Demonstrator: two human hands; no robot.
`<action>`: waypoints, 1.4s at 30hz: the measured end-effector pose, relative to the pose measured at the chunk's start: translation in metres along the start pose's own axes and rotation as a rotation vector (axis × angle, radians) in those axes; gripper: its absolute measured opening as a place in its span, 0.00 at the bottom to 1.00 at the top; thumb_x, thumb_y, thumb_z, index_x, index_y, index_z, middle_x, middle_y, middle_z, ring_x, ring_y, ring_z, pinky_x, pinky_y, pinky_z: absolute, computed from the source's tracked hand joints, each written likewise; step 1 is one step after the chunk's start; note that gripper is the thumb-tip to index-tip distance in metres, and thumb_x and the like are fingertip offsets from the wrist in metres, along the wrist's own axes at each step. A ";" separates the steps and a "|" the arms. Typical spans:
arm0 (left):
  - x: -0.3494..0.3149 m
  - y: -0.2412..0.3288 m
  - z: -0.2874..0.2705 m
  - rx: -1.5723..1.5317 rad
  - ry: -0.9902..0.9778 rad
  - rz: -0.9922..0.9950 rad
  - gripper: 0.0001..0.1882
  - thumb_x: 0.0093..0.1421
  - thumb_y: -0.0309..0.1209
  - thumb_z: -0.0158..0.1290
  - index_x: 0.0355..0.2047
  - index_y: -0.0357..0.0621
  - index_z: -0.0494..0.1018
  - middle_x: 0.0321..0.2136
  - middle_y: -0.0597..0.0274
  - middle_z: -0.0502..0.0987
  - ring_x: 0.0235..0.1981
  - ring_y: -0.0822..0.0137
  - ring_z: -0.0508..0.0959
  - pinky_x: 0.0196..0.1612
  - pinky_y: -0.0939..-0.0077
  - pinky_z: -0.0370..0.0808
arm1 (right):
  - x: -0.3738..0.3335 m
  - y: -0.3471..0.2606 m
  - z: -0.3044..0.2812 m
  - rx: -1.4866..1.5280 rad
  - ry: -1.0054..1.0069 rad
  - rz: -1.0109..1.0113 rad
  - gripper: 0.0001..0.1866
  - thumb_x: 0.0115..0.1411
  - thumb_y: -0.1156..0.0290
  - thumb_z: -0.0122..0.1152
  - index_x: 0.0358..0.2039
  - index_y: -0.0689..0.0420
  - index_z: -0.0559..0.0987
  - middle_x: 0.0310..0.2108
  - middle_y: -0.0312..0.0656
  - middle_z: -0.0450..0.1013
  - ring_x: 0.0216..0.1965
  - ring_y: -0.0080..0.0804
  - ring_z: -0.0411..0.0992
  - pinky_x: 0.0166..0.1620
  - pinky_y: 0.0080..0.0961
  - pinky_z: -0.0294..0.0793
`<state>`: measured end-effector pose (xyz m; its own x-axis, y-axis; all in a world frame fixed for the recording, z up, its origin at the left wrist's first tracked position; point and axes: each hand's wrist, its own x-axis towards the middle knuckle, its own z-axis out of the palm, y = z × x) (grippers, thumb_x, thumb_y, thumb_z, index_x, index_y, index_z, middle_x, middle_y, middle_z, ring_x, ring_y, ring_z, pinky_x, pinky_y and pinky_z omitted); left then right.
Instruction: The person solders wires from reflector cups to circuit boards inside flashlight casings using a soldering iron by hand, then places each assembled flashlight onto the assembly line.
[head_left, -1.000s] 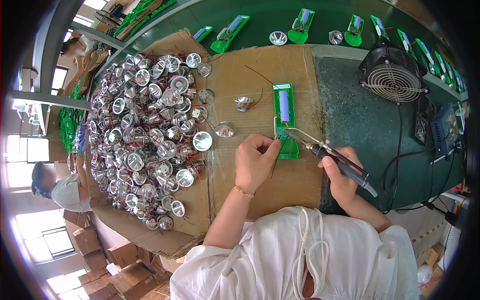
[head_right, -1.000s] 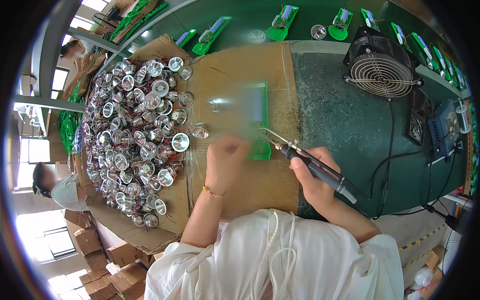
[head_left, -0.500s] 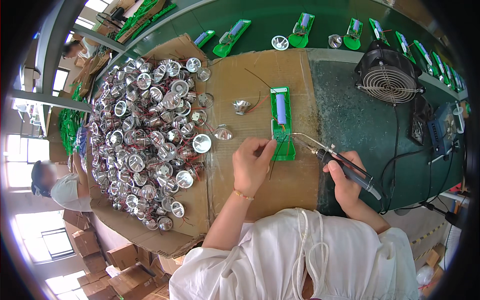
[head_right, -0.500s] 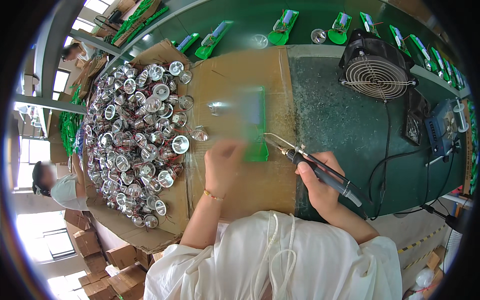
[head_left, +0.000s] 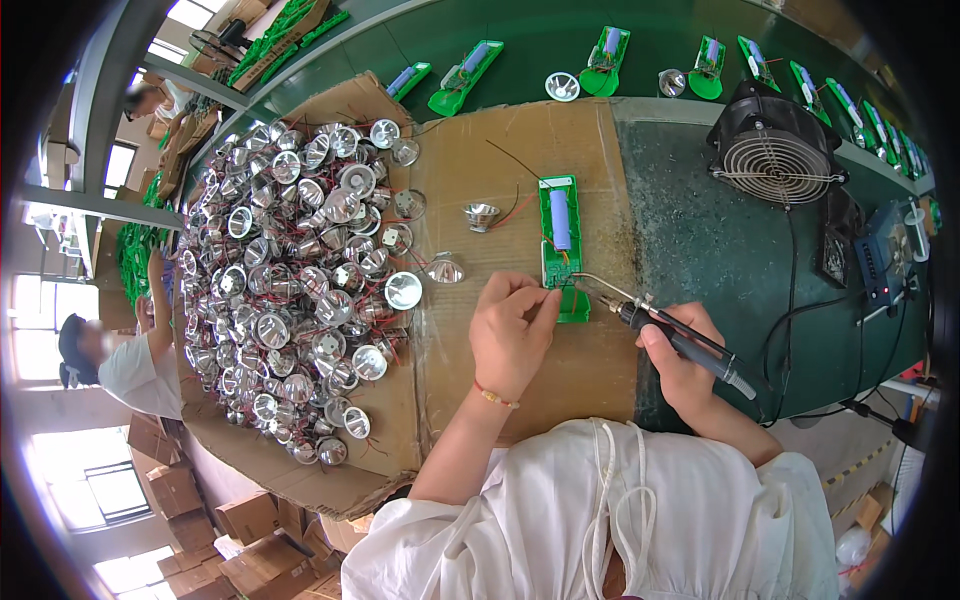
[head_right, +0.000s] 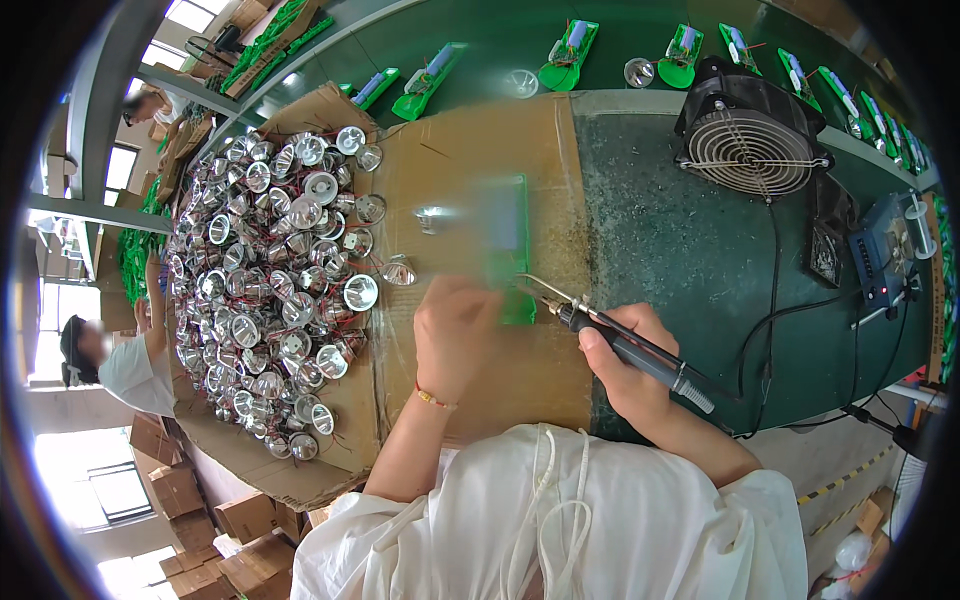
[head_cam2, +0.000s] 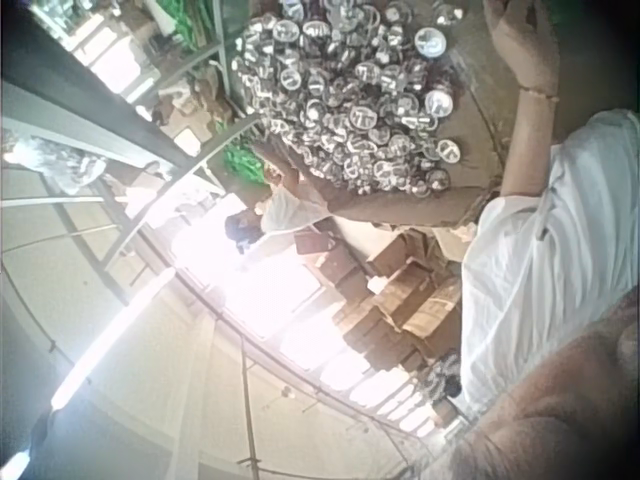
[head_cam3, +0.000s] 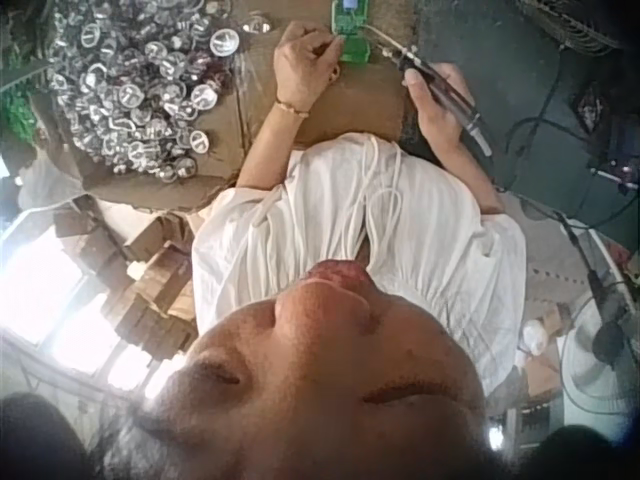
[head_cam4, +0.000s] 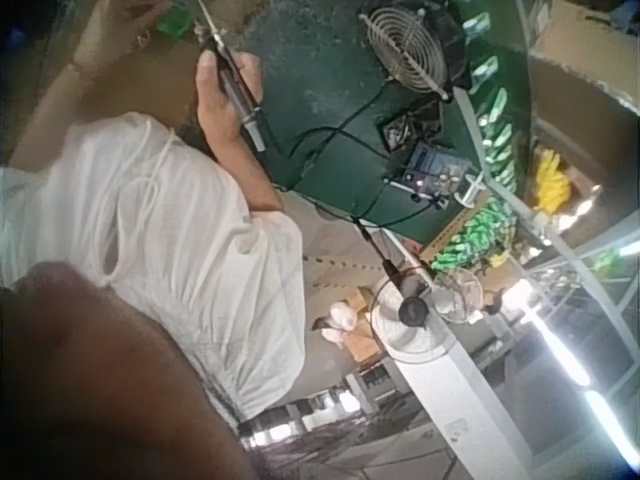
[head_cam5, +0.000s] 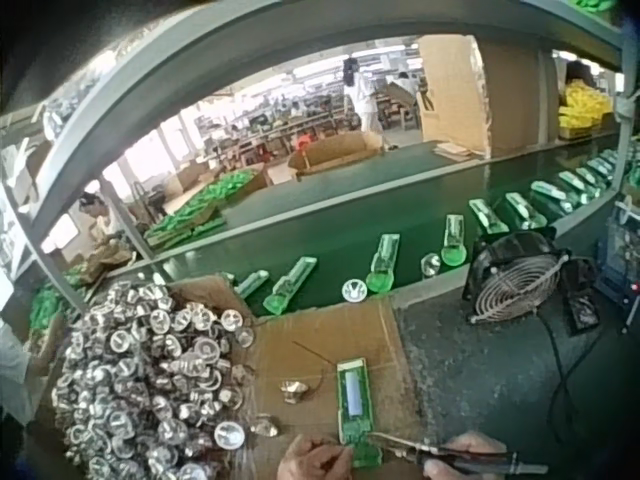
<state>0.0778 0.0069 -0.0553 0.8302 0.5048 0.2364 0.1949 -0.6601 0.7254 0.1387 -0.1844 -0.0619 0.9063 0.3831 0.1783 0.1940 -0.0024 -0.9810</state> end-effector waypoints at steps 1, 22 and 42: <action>0.000 0.000 0.000 0.006 0.000 0.009 0.04 0.50 0.27 0.60 0.24 0.40 0.78 0.28 0.61 0.73 0.27 0.63 0.74 0.28 0.72 0.71 | 0.000 0.000 0.001 -0.003 -0.006 0.000 0.08 0.55 0.74 0.62 0.30 0.62 0.71 0.20 0.37 0.74 0.21 0.16 0.69 0.26 0.17 0.69; 0.002 -0.003 0.004 0.053 -0.006 0.044 0.04 0.48 0.27 0.60 0.21 0.41 0.77 0.26 0.62 0.73 0.25 0.60 0.75 0.27 0.69 0.70 | -0.006 0.005 -0.018 0.020 0.055 -0.015 0.09 0.57 0.73 0.61 0.32 0.64 0.71 0.23 0.41 0.74 0.24 0.20 0.71 0.28 0.17 0.69; 0.084 0.011 -0.011 0.208 -0.499 -0.091 0.11 0.50 0.35 0.53 0.20 0.41 0.78 0.14 0.56 0.77 0.18 0.60 0.78 0.25 0.69 0.75 | 0.002 0.024 -0.058 0.090 0.180 0.107 0.10 0.56 0.72 0.60 0.32 0.64 0.71 0.22 0.42 0.74 0.23 0.21 0.71 0.27 0.17 0.70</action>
<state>0.1436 0.0482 -0.0200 0.9423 0.2734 -0.1932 0.3346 -0.7474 0.5740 0.1667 -0.2373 -0.0809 0.9739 0.2138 0.0759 0.0665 0.0510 -0.9965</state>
